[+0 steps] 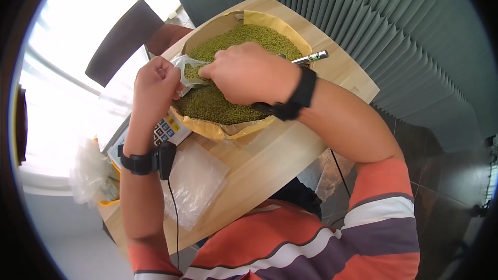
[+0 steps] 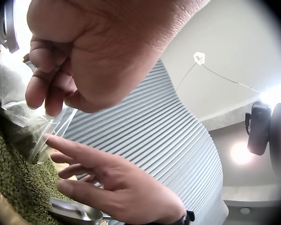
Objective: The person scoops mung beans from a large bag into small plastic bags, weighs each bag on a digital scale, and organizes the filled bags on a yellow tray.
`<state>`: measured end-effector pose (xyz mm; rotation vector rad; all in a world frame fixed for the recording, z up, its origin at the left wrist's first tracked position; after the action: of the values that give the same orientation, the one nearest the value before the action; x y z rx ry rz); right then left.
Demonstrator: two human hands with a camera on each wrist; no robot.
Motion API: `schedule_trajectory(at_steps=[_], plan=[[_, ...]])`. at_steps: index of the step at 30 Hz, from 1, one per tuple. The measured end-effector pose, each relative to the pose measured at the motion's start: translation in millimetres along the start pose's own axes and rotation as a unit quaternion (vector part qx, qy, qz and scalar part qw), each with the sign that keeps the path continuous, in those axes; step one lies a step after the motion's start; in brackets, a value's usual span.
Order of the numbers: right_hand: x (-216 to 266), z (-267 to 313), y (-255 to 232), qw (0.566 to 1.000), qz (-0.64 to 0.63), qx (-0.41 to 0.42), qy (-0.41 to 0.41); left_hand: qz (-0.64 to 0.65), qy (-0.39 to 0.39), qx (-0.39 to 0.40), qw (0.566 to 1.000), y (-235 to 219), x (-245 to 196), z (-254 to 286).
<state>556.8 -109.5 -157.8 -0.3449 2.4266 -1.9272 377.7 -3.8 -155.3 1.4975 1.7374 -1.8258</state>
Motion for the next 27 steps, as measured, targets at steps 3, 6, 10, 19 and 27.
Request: schedule_trajectory(at_steps=[3, 6, 10, 19, 27], plan=[[-11.4, -15.6, 18.4, 0.999, -0.031, -0.001, 0.018, 0.006, -0.006, -0.002, 1.000, -3.6, 4.5, -0.8], [-12.3, -21.2, 4.7, 0.998, -0.061, -0.015, 0.022, -0.050, 0.057, -0.003, 0.997, -10.6, 5.2, -3.1], [-10.3, -10.0, -42.9, 0.997, -0.006, -0.076, 0.002, -0.121, 0.100, -0.031, 0.987, -31.6, -30.8, -3.2], [-12.3, -3.5, -108.8, 0.991, 0.027, -0.134, -0.005, -0.124, 0.187, -0.011, 0.974, -57.1, -86.8, -1.0], [-17.6, 1.0, -93.6, 0.997, -0.016, -0.076, 0.005, -0.117, 0.281, 0.075, 0.950, -42.2, -62.1, 12.8]])
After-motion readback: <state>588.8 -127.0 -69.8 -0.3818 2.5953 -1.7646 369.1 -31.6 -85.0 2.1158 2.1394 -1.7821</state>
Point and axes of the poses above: each hand's wrist, its own z-axis away from the middle knuckle, its own y-axis out of the palm, x = y × z, the point moved 4 cm from there along -z, towards the middle knuckle, and after that the axes turned 6 degrees about y, right-handed, at the moved point
